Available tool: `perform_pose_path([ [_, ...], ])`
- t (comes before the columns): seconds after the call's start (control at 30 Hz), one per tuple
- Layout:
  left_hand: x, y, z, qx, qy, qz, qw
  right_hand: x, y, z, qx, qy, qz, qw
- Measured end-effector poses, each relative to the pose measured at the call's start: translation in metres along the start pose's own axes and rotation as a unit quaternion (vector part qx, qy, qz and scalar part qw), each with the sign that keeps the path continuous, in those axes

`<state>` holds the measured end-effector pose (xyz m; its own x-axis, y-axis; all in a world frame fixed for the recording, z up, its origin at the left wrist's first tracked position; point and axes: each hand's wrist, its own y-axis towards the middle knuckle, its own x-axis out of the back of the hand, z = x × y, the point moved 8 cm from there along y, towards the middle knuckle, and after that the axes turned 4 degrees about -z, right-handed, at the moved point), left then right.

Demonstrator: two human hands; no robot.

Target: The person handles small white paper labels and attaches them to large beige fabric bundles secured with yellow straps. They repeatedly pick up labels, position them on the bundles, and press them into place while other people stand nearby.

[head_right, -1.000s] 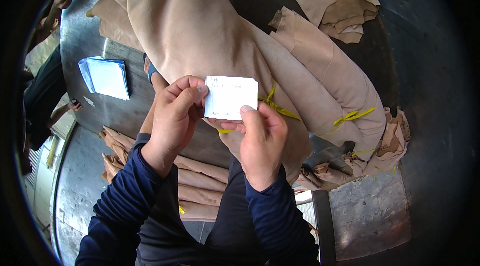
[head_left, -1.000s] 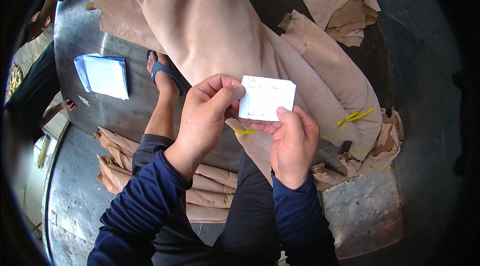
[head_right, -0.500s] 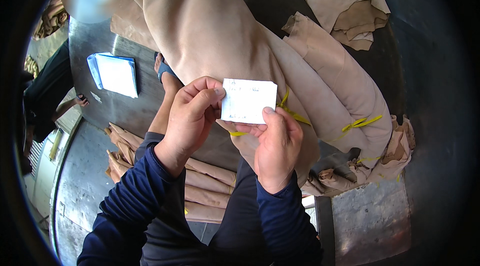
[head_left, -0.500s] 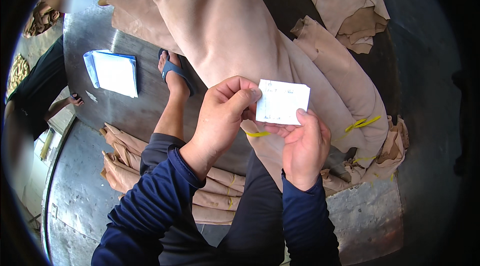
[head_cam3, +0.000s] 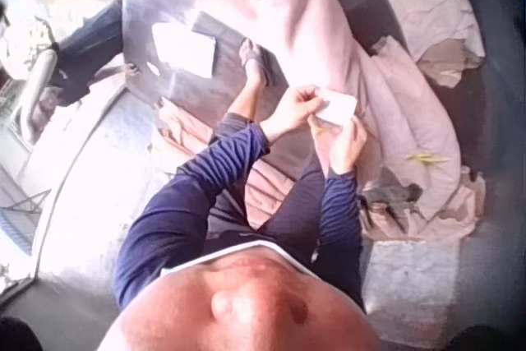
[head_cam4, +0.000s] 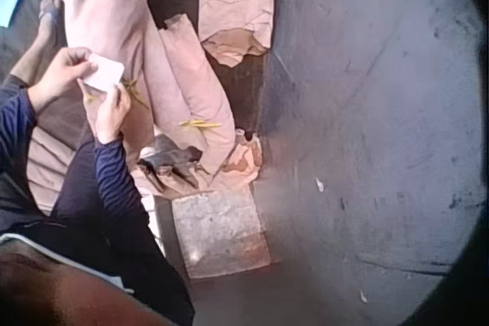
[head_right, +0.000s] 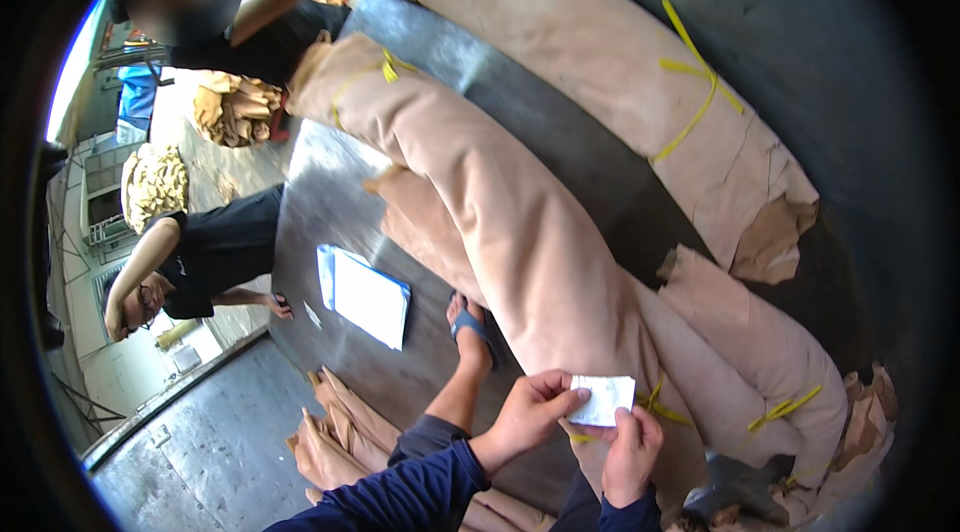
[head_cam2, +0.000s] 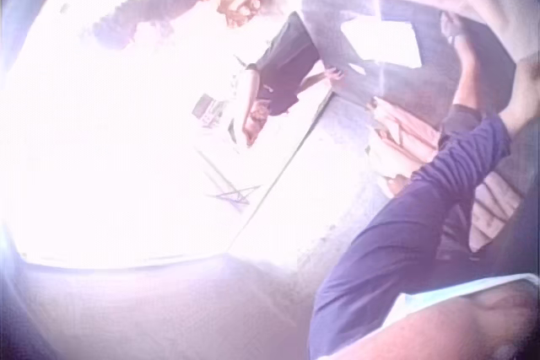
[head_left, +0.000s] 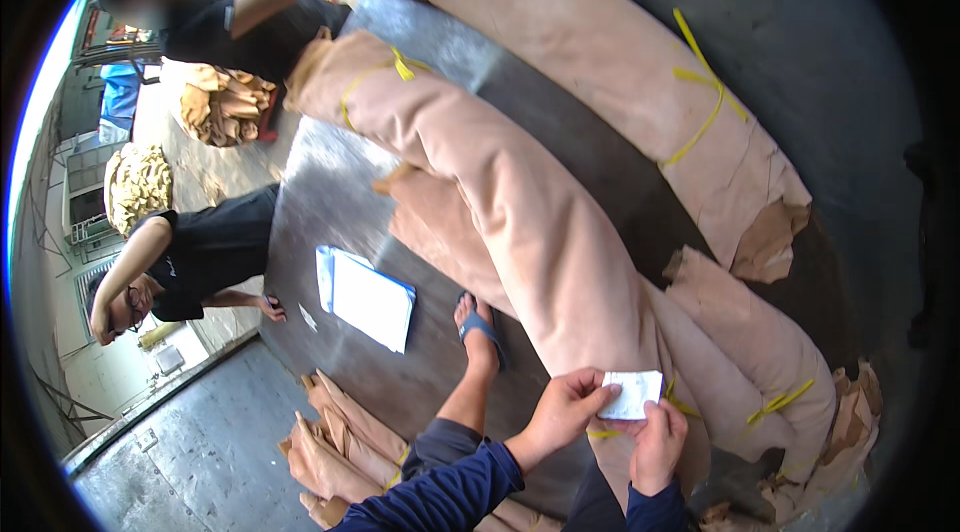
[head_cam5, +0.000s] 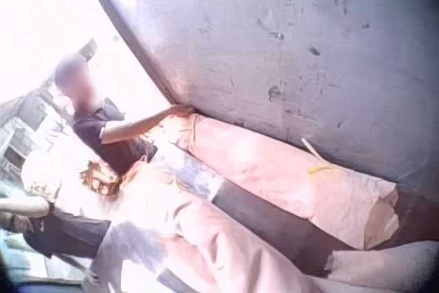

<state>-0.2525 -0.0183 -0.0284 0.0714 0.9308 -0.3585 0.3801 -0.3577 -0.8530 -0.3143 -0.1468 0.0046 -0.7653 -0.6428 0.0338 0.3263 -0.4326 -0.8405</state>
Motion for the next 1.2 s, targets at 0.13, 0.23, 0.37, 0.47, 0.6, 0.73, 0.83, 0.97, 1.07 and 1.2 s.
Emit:
perform_pose_path([
  [0.13, 0.026, -0.024, -0.008, -0.033, 0.001, -0.042, 0.999, -0.006, -0.002, 0.013, 0.048, -0.278, 0.042, 0.959],
  [0.23, 0.064, -0.064, -0.013, -0.056, 0.095, -0.075, 0.991, -0.016, 0.002, 0.031, 0.162, -0.233, 0.078, 0.956],
  [0.37, 0.110, -0.145, -0.013, -0.015, 0.342, -0.170, 0.924, -0.015, 0.010, 0.040, 0.349, -0.579, -0.018, 0.736],
  [0.47, 0.104, -0.215, -0.034, -0.156, 0.446, -0.209, 0.856, -0.004, 0.026, 0.006, 0.231, -0.601, 0.066, 0.762],
  [0.6, 0.076, -0.253, -0.031, -0.250, 0.563, -0.087, 0.783, 0.001, 0.023, -0.005, 0.241, -0.603, 0.120, 0.751],
  [0.73, 0.093, -0.233, -0.020, -0.168, 0.580, -0.142, 0.784, 0.000, 0.023, -0.006, 0.217, -0.640, 0.103, 0.730],
  [0.83, 0.090, -0.225, -0.020, -0.194, 0.582, -0.115, 0.782, -0.003, 0.018, -0.003, 0.223, -0.638, 0.075, 0.733],
  [0.97, 0.098, -0.221, -0.024, -0.186, 0.588, -0.110, 0.779, -0.003, 0.018, 0.001, 0.225, -0.635, 0.054, 0.737],
  [1.07, 0.103, -0.219, -0.027, -0.171, 0.590, -0.120, 0.780, -0.004, 0.024, 0.003, 0.229, -0.603, 0.090, 0.759],
  [1.2, 0.106, -0.217, -0.035, -0.133, 0.571, -0.119, 0.801, 0.000, 0.038, 0.002, 0.238, -0.588, 0.094, 0.768],
])
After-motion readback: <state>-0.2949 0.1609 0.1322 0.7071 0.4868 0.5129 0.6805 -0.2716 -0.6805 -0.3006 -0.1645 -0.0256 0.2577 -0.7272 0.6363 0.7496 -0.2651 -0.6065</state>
